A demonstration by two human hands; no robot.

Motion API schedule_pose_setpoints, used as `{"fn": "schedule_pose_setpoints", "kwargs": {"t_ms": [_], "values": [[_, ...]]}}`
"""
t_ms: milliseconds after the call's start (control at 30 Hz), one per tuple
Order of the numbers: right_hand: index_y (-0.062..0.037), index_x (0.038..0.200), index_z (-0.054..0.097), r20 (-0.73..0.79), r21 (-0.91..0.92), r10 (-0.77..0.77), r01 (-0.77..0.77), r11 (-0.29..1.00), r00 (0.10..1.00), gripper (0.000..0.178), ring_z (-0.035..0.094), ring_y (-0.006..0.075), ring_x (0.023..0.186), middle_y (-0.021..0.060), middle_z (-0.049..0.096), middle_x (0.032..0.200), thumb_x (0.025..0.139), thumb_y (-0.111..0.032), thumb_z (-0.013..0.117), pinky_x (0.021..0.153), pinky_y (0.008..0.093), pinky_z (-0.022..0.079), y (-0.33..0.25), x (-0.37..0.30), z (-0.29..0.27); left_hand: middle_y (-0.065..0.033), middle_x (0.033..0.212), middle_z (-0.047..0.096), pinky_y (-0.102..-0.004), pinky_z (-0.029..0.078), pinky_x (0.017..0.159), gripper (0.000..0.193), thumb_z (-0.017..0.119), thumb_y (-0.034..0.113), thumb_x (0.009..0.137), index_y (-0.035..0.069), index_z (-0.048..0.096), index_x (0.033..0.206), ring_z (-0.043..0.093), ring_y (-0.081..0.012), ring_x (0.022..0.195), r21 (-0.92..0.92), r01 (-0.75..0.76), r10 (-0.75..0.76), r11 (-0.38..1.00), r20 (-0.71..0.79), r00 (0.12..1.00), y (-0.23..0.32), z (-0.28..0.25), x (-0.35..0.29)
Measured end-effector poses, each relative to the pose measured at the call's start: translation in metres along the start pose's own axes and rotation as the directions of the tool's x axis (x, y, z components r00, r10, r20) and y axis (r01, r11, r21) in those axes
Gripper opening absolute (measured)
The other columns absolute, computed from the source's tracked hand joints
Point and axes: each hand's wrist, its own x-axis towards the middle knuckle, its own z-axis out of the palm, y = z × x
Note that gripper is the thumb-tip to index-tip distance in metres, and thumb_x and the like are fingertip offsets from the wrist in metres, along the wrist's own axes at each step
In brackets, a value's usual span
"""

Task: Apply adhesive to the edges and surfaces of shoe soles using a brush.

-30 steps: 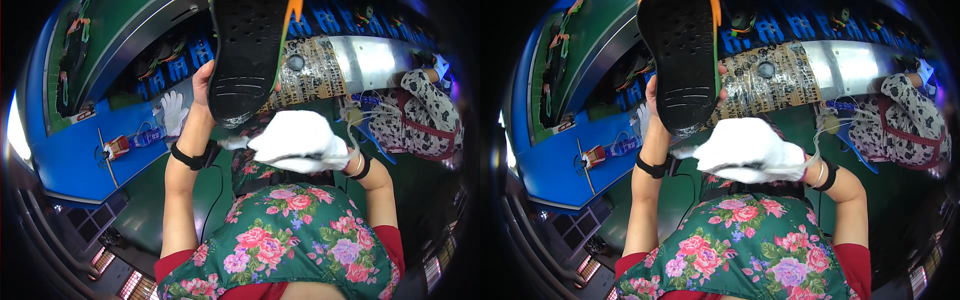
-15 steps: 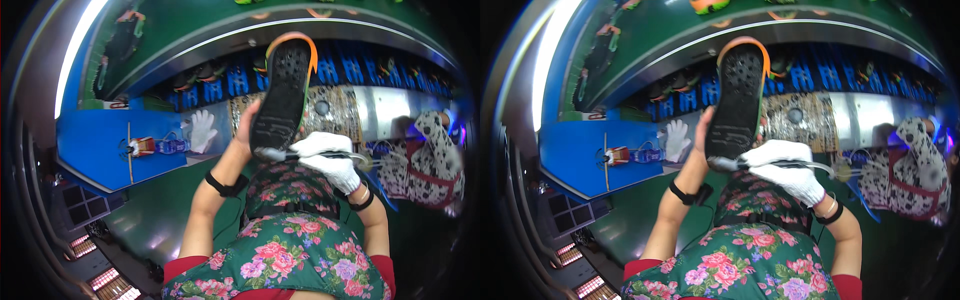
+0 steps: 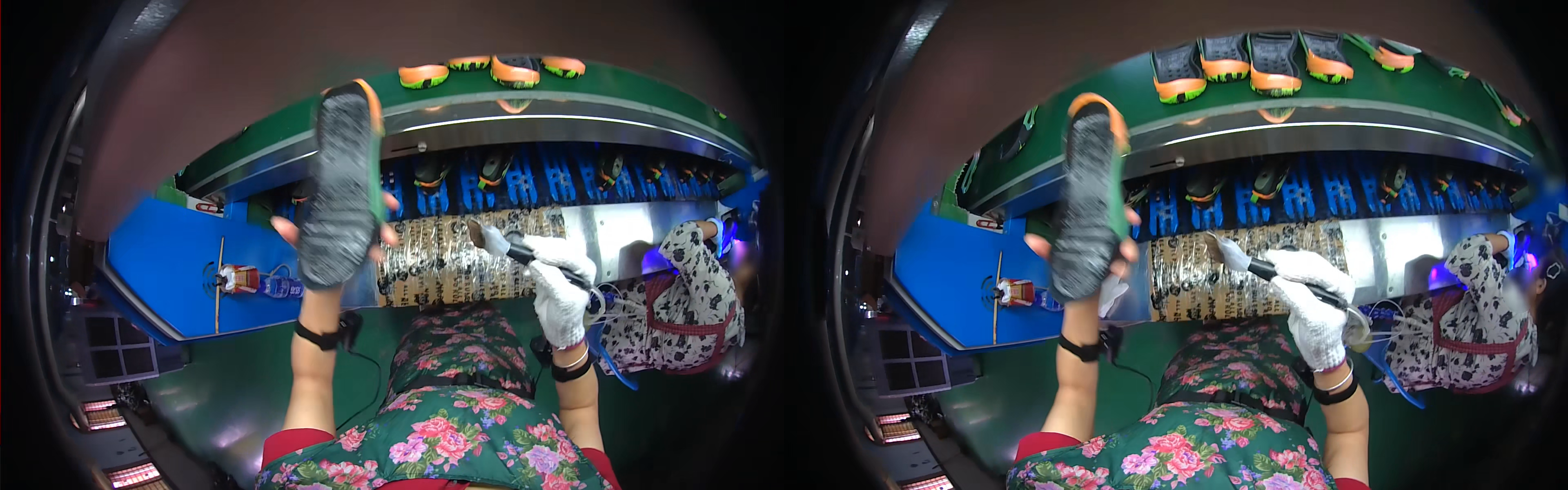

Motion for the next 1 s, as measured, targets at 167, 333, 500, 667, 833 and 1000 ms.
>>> {"fn": "schedule_pose_setpoints", "kwargs": {"t_ms": [167, 333, 500, 667, 833, 1000], "values": [[0.003, 0.105, 0.076, -0.003, -0.028, 0.179, -0.179, 0.983, 0.984, 0.022, 0.072, 0.0172, 0.09, 0.0135, 0.077, 0.104, 0.083, 0.008, 0.075, 0.083, 0.0299, 0.058, 0.036, -0.014, -0.008, -0.0279, 0.167, 0.008, -0.0573, 0.048, 0.11, 0.107, 0.057, 0.068, 0.094, 0.005, 0.005, 0.163, 0.034, -0.0512, 0.145, -0.323, -0.515, 0.309, 0.794, -0.515, 0.8, 0.117, -0.043, 0.044], [0.0043, 0.106, 0.076, -0.034, 0.02, 0.301, -0.301, 0.953, 0.953, 0.022, 0.071, 0.0159, 0.087, 0.0124, 0.077, 0.103, 0.084, 0.007, 0.074, 0.079, 0.0267, 0.056, 0.055, -0.036, -0.02, -0.0237, 0.16, 0.03, -0.0558, 0.044, 0.113, 0.093, 0.051, 0.06, 0.099, -0.002, 0.015, 0.158, 0.039, -0.0383, 0.145, 0.402, -0.521, 0.653, 0.753, -0.552, 0.519, 0.076, -0.088, 0.099], [0.0053, 0.108, 0.075, -0.071, 0.004, 0.306, -0.306, 0.952, 0.949, 0.023, 0.072, 0.0174, 0.086, 0.0146, 0.077, 0.104, 0.085, 0.006, 0.072, 0.077, 0.0283, 0.058, 0.057, -0.042, -0.029, -0.0157, 0.128, 0.066, -0.0397, 0.051, 0.097, 0.054, 0.073, 0.039, 0.094, 0.0, 0.063, 0.129, 0.064, -0.0243, 0.114, 0.774, 0.561, 0.678, -0.295, -0.245, 0.693, 0.029, -0.125, 0.183], [0.006, 0.108, 0.074, -0.115, 0.166, 0.324, -0.303, 0.938, 0.939, 0.022, 0.072, 0.0175, 0.085, 0.0163, 0.076, 0.106, 0.086, 0.004, 0.07, 0.075, 0.0268, 0.058, 0.056, -0.043, -0.044, -0.0094, 0.114, 0.066, -0.0351, 0.05, 0.091, 0.025, 0.076, 0.023, 0.095, -0.001, 0.071, 0.101, 0.064, -0.019, 0.104, 0.995, 0.102, 0.771, -0.003, -0.062, 0.634, 0.013, -0.089, 0.163], [0.0075, 0.113, 0.07, -0.182, 0.319, 0.356, -0.287, 0.903, 0.917, 0.025, 0.071, 0.018, 0.085, 0.0188, 0.074, 0.11, 0.089, 0.002, 0.068, 0.075, 0.0261, 0.058, 0.045, -0.04, -0.066, -0.0148, 0.135, 0.05, -0.0407, 0.047, 0.103, 0.048, 0.074, 0.004, 0.089, 0.004, 0.055, 0.133, 0.056, -0.0267, 0.124, 0.962, 0.274, 0.78, -0.008, -0.165, 0.604, -0.048, -0.015, 0.051], [0.0081, 0.115, 0.067, -0.099, 0.442, 0.318, -0.245, 0.863, 0.943, 0.027, 0.071, 0.0216, 0.092, 0.0219, 0.072, 0.113, 0.088, 0.004, 0.066, 0.075, 0.0278, 0.058, 0.026, -0.028, -0.053, -0.0141, 0.133, 0.056, -0.0362, 0.05, 0.104, 0.078, 0.075, -0.004, 0.079, 0.001, 0.038, 0.148, 0.061, -0.0243, 0.122, 0.611, 0.129, 0.413, 0.781, -0.661, 0.626, -0.09, -0.038, 0.022]]}}
